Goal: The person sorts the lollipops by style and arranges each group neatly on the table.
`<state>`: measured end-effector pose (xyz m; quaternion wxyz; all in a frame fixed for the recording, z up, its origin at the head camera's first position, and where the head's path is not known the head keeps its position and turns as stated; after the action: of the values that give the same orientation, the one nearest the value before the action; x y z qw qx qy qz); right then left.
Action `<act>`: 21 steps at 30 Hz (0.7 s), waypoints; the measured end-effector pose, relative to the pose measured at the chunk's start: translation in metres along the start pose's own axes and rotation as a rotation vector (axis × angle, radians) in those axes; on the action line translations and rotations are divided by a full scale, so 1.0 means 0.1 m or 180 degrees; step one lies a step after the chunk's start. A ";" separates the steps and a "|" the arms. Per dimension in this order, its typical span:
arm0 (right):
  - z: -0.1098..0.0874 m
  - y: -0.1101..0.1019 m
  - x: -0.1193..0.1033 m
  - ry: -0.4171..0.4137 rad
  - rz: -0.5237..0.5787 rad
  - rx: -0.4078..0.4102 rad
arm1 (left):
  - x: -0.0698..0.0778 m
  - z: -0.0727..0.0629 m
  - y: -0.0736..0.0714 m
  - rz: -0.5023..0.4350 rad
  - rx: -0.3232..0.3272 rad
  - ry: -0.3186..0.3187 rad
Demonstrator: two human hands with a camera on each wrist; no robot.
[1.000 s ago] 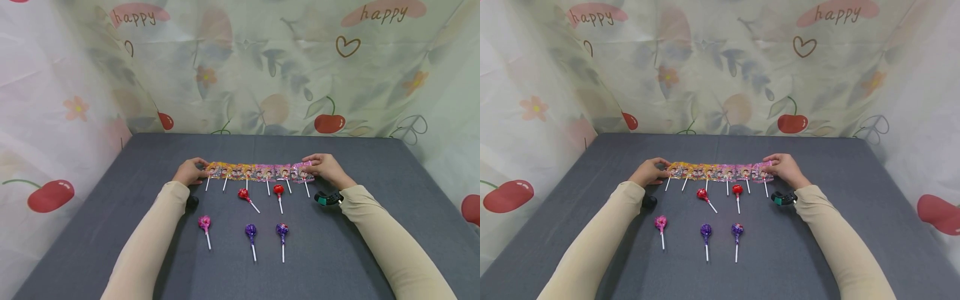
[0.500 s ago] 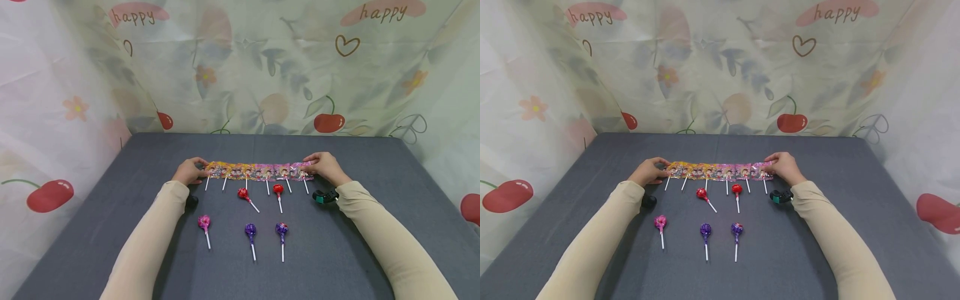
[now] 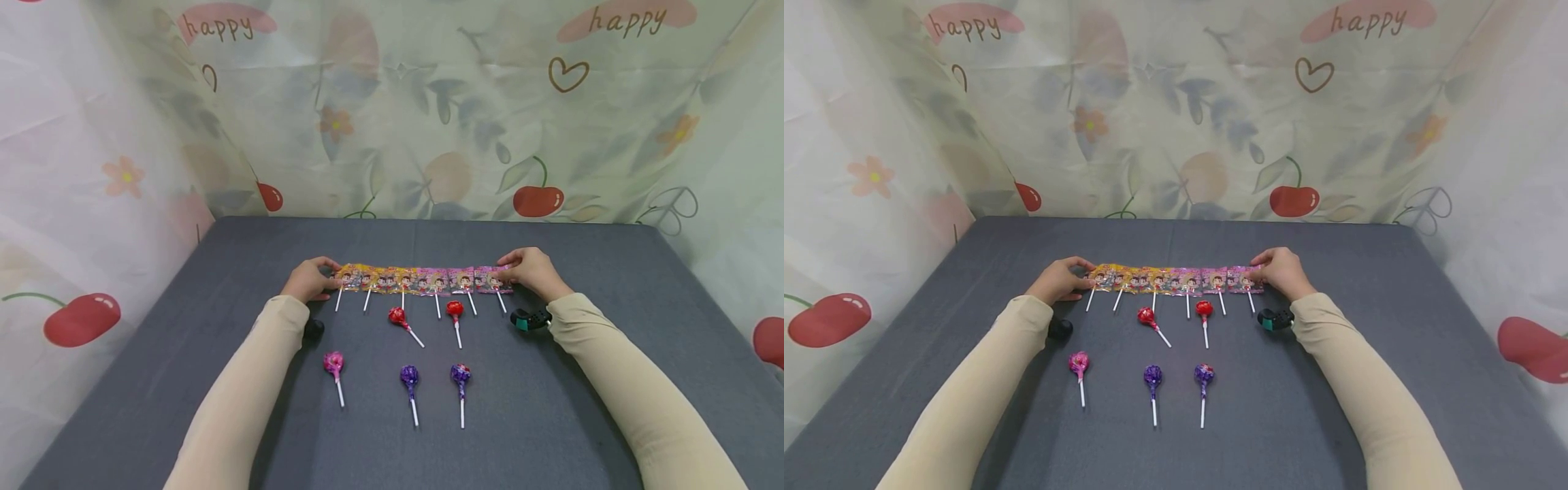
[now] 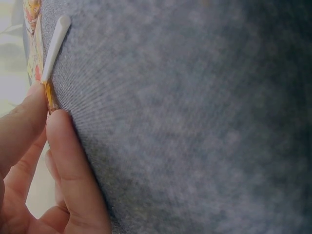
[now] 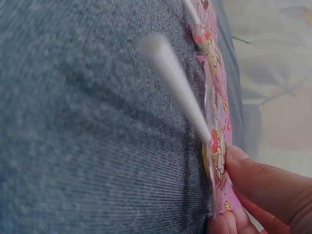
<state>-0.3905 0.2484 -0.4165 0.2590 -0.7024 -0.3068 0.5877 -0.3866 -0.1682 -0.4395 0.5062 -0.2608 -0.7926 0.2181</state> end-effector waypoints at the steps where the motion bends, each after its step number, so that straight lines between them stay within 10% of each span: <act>1: 0.00 0.00 0.00 0.0000 -0.0004 -0.0005 | 0.00 0.00 0.00 -0.0002 -0.0004 0.0005; 21: -0.01 0.00 0.00 -0.0049 -0.0048 -0.0029 | -0.02 0.01 -0.01 0.0003 0.0051 -0.0030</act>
<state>-0.3900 0.2480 -0.4165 0.2578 -0.6968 -0.3168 0.5896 -0.3872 -0.1699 -0.4409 0.5044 -0.2561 -0.7930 0.2259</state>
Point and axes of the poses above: each hand's wrist, its own z-axis towards the middle knuckle, its own y-axis out of the palm, x = y × z, the point moved 10 cm from there along z, towards the middle knuckle
